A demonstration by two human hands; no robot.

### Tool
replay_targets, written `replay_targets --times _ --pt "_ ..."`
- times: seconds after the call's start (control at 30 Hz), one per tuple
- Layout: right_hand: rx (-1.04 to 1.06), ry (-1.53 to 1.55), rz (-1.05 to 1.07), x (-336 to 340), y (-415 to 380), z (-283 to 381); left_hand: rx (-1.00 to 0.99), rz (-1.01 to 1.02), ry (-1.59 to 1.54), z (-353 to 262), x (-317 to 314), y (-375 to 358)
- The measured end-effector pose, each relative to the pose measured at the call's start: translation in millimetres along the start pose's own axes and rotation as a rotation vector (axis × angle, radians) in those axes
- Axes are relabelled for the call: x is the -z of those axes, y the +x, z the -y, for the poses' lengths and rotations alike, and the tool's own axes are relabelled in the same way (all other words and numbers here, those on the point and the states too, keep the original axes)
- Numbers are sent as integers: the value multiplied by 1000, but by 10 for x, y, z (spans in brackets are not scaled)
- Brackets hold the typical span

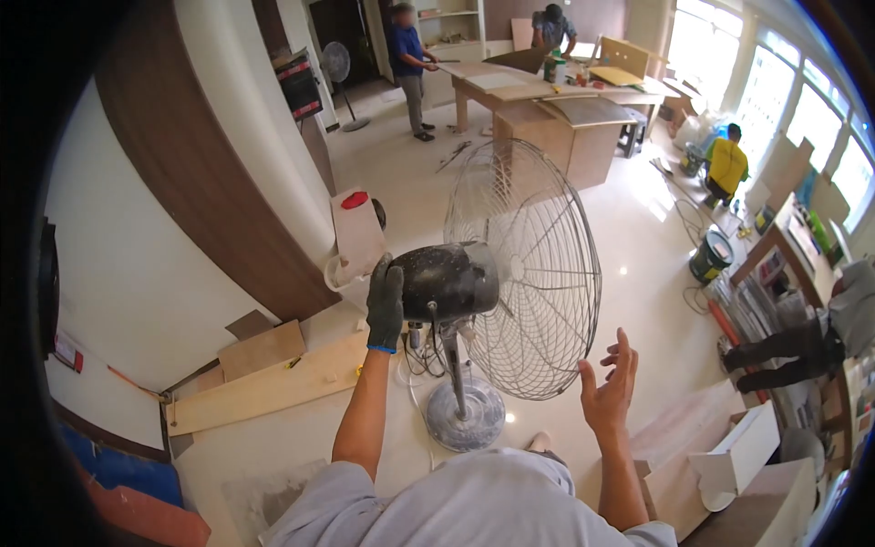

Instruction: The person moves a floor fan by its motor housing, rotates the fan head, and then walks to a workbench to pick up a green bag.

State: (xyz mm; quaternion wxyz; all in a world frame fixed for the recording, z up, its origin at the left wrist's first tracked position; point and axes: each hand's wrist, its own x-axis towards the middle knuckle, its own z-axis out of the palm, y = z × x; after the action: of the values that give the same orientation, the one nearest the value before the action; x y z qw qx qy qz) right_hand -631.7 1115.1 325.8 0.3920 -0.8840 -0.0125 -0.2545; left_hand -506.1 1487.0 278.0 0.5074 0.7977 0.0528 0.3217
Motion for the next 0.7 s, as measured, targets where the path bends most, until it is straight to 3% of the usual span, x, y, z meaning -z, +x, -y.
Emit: replay_targets --times 0.07,0.4,0.47,0.53,0.6,0.7 --pt "40 13 -13 39 25 -24 75 -17 -43 -94 6 -30" --pt "105 39 12 43 -8 -12 42 -128 -183 79 -60 -42" --pt "98 32 4 49 -43 -35 388 -85 -528 151 107 117" --pt "105 5 -4 85 -68 -70 439 -64 -559 216 112 113" --pt "98 7 -1 105 -77 -74 203 -45 -274 309 1 23" --pt "91 7 4 117 -69 -67 180 -78 -351 418 -61 36"
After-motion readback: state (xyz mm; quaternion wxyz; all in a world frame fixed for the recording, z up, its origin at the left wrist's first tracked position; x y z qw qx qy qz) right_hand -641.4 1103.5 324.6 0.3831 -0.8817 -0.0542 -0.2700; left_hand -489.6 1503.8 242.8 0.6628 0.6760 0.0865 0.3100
